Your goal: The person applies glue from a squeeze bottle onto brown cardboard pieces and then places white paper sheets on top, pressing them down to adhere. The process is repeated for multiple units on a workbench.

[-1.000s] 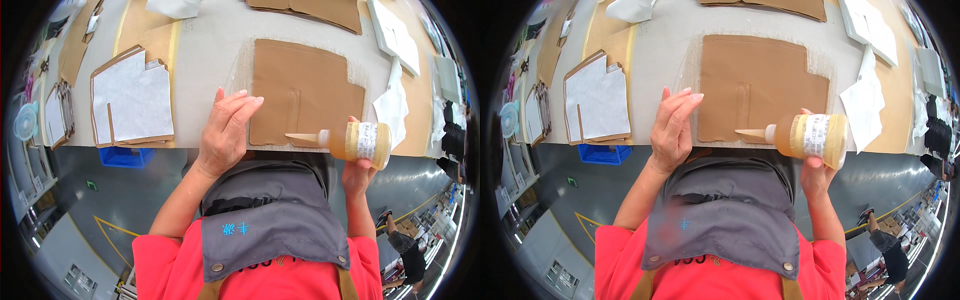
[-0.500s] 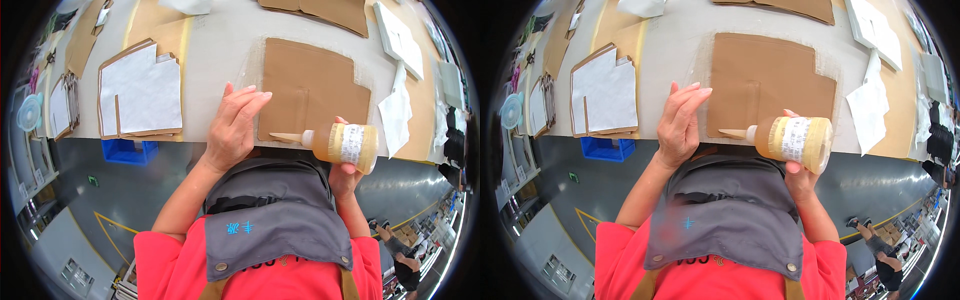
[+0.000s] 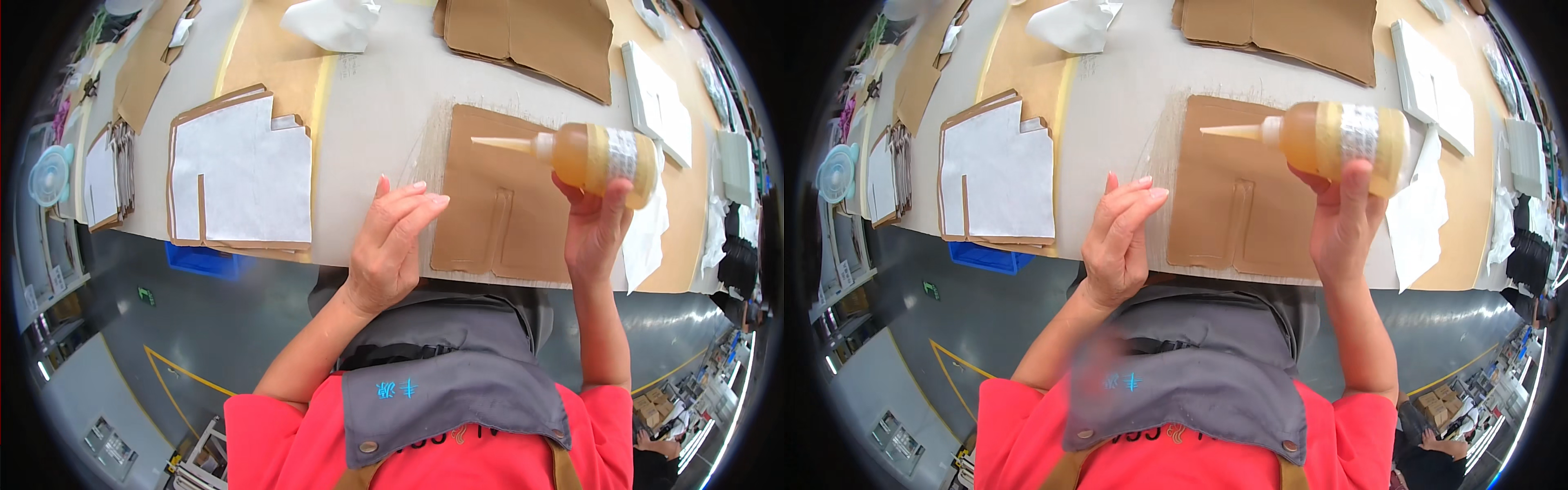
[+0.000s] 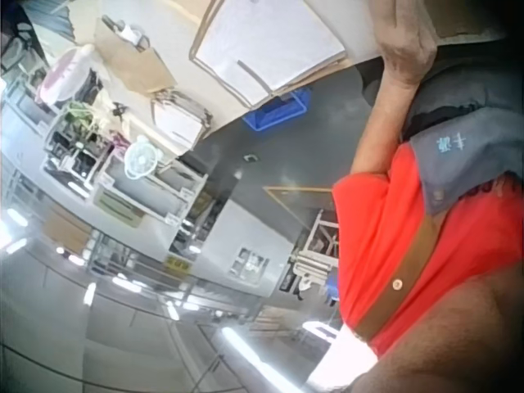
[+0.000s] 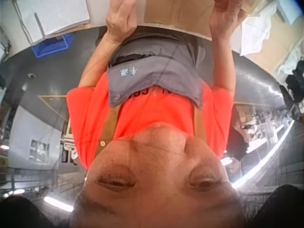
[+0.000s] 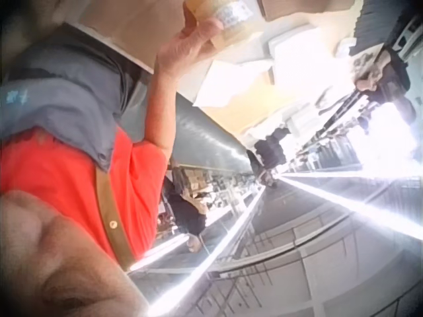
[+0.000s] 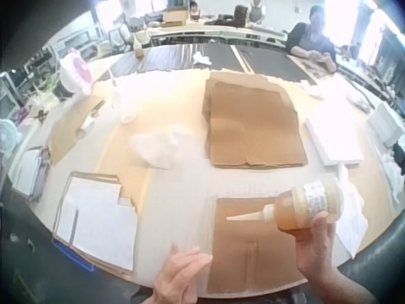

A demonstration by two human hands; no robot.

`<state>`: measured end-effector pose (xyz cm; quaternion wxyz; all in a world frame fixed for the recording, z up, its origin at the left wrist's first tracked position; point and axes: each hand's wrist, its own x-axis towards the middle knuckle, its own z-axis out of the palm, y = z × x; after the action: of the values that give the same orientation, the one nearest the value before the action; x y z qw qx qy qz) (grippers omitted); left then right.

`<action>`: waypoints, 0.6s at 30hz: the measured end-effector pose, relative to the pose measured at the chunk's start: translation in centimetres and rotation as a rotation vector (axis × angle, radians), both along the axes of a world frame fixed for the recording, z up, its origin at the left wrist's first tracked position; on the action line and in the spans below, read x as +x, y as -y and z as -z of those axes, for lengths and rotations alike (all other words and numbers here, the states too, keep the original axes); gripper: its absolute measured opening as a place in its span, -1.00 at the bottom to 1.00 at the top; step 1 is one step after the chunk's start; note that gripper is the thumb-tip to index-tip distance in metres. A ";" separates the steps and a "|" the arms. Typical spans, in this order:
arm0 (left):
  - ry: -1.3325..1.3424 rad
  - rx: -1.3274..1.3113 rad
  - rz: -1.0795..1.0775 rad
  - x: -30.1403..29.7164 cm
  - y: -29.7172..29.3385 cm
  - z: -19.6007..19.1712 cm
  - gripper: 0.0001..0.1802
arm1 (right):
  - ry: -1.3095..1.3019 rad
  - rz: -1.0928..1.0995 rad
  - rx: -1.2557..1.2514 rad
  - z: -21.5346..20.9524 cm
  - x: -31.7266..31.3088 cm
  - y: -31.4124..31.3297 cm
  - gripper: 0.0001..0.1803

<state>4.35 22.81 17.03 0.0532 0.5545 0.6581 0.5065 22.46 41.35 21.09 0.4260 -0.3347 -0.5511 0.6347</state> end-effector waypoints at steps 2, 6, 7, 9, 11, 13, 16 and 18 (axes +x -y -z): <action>0.002 -0.003 0.003 0.1 -0.1 -0.1 -0.51 | -0.020 -0.004 0.028 0.1 -1.3 -1.0 -0.43; 0.002 -0.024 0.014 0.0 -0.1 -0.3 -0.57 | 0.009 -0.039 0.045 0.9 -2.4 -2.1 -0.45; 0.007 -0.024 0.014 0.0 -0.1 -0.2 -0.57 | 0.008 -0.045 0.048 1.1 -2.5 -2.1 -0.45; 0.015 -0.022 0.016 0.1 -0.1 -0.1 -0.57 | -0.002 -0.039 0.036 1.2 -2.8 -2.2 -0.45; 0.016 -0.014 0.013 0.1 -0.1 0.1 -0.54 | -0.007 -0.034 0.026 1.3 -2.7 -2.1 -0.45; 0.013 -0.006 0.012 0.0 -0.1 0.1 -0.53 | -0.009 -0.031 0.022 1.2 -2.4 -2.0 -0.45; 0.010 0.000 0.013 -0.1 -0.1 0.1 -0.52 | -0.019 -0.070 0.018 1.3 -1.6 -1.5 -0.46; 0.010 -0.001 0.014 -0.1 -0.1 0.0 -0.52 | 0.009 -0.081 0.004 1.2 -0.9 -1.0 -0.43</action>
<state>4.28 22.91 17.01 0.0601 0.5566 0.6542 0.5085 21.55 42.36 19.89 0.3982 -0.3140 -0.5674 0.6488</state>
